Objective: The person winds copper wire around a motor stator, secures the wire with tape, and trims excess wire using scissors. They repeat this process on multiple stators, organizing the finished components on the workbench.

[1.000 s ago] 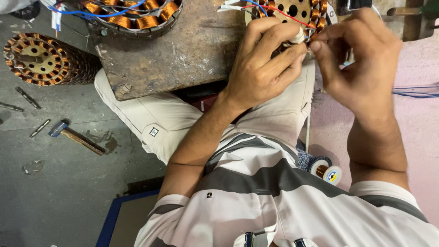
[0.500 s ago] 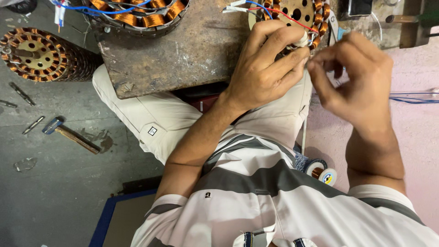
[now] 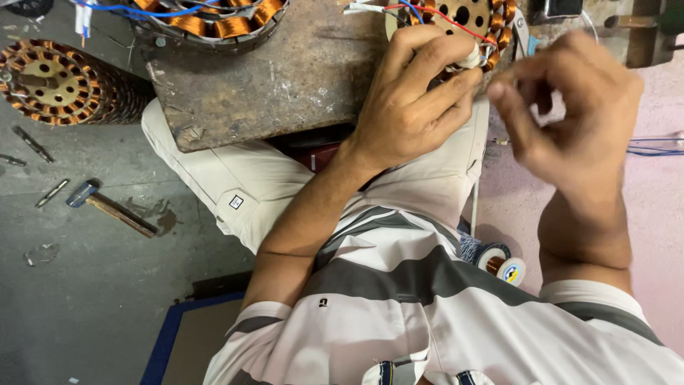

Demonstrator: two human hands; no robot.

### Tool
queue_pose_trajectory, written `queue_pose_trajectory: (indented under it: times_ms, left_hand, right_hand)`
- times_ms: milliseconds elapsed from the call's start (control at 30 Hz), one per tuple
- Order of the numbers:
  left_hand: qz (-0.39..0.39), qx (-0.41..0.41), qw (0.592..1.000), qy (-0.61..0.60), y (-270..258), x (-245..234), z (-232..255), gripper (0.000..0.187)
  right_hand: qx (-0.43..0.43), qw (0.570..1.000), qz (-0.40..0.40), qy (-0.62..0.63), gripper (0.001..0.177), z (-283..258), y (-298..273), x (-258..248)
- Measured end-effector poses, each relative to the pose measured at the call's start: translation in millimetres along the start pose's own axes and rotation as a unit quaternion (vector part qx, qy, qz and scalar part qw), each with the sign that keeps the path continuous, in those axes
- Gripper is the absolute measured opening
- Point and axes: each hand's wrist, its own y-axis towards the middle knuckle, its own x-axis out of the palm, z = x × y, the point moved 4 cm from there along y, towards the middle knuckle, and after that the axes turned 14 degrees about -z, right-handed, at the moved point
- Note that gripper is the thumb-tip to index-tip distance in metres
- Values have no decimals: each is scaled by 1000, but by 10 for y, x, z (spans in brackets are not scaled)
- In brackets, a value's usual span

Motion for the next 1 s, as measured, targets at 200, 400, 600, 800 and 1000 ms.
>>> queue_pose_trajectory:
  times_ms: [200, 400, 600, 800, 1000]
  left_hand:
    - [-2, -10, 1000, -10, 6, -14, 7, 21]
    - [-3, -6, 1000, 2, 7, -14, 11, 21]
    - [-3, -7, 1000, 3, 15, -26, 10, 22]
    - [-5, -11, 1000, 12, 23, -42, 36, 21]
    - [2, -12, 1000, 6, 23, -13, 19, 19]
  right_hand:
    - [6, 1000, 7, -22, 13, 5, 31, 95]
    - [-5, 1000, 19, -5, 11, -2, -2, 30]
    - [-18, 999, 7, -32, 17, -41, 23, 113]
    - [-6, 999, 41, -10, 13, -7, 25, 79]
    - [-20, 999, 22, -15, 16, -110, 41, 121]
